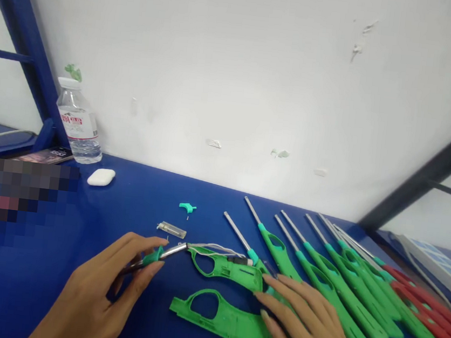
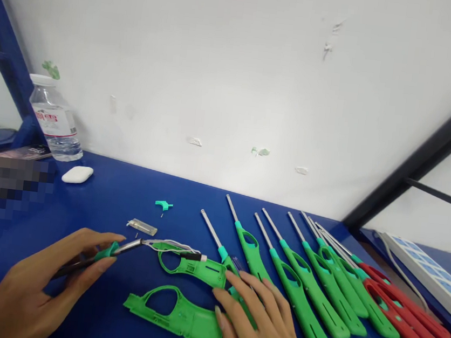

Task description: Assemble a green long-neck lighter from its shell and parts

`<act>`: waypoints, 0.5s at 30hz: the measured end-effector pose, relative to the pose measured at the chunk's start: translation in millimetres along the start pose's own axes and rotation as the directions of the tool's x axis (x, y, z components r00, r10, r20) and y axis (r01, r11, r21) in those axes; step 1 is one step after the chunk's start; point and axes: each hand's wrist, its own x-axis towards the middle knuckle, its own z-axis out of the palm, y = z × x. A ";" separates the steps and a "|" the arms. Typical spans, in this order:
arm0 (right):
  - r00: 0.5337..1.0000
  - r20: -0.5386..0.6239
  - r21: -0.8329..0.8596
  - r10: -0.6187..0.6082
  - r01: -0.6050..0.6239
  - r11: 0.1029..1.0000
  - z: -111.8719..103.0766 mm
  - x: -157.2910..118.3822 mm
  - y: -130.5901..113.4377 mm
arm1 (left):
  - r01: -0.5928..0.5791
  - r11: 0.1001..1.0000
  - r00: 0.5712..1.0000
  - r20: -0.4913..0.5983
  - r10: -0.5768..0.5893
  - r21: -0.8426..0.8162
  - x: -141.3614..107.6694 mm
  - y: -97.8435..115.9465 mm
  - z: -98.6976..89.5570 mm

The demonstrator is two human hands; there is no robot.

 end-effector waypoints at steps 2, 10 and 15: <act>1.000 0.002 0.030 0.019 -0.019 0.999 1.3 20.1 -3.6 | 0.009 1.000 1.000 0.018 -0.010 0.018 -3.6 -2.4 -0.2; 0.998 0.047 0.199 0.039 -0.048 0.979 27.9 63.6 -22.6 | 0.036 0.999 0.999 -0.008 -0.036 -0.007 -7.8 0.8 -0.7; 0.999 0.009 0.211 0.046 -0.047 0.976 15.7 65.0 -11.1 | 0.153 0.987 0.986 -0.065 -0.156 -0.050 -10.7 4.3 0.3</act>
